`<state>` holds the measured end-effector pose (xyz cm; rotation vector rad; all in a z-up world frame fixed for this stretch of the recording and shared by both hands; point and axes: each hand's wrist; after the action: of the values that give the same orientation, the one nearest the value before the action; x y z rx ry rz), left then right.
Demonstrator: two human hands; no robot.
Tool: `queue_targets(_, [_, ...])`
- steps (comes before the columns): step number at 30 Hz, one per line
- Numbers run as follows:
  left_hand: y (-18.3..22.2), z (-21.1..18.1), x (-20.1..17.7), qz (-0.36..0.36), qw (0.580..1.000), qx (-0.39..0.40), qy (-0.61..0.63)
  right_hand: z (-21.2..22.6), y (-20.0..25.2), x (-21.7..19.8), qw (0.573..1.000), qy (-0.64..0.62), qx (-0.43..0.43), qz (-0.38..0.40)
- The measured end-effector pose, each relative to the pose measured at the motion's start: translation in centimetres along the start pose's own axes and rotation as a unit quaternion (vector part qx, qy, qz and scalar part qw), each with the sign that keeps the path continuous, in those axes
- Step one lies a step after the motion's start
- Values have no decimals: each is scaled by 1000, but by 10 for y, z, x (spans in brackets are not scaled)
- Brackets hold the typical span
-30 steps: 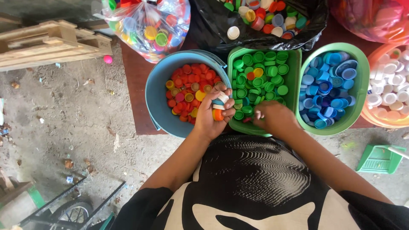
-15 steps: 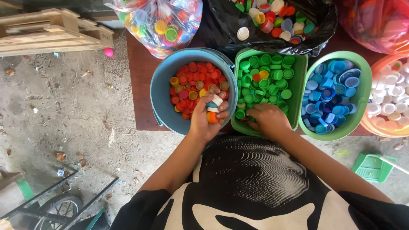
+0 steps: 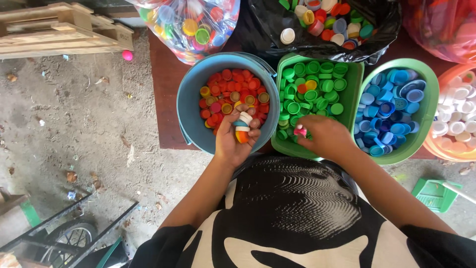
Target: The person sorts plastic bottle caps by color, picking them from a large black bag and placing them into separate containers. The caps are sorted into red, green, blue, and white categories using hands.
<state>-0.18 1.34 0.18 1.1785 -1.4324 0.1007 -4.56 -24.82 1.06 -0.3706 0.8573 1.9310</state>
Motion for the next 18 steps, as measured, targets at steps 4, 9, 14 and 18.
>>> queue_targets(4, [2,-4,-6,28,999,31,29,59,1,-37,994,-92,3,-57])
queue_targets(9, [4,-10,5,-19,996,76,-52,77,2,-36,936,-182,-262,-152])
queue_targets(14, [-8,17,10,18,994,55,-90,90,3,-23,954,-235,-171,-72])
queue_targets(18, [-18,37,19,54,991,37,-115,87,3,-7,959,-228,-102,-136])
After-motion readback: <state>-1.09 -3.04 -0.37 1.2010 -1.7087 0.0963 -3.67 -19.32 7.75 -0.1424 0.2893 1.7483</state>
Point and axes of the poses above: each hand's wrist, its own y-axis away from the middle knuckle, its own x-axis out of the palm, z = x × y, and after that the axes turned 14 degrees about -y, right-handed
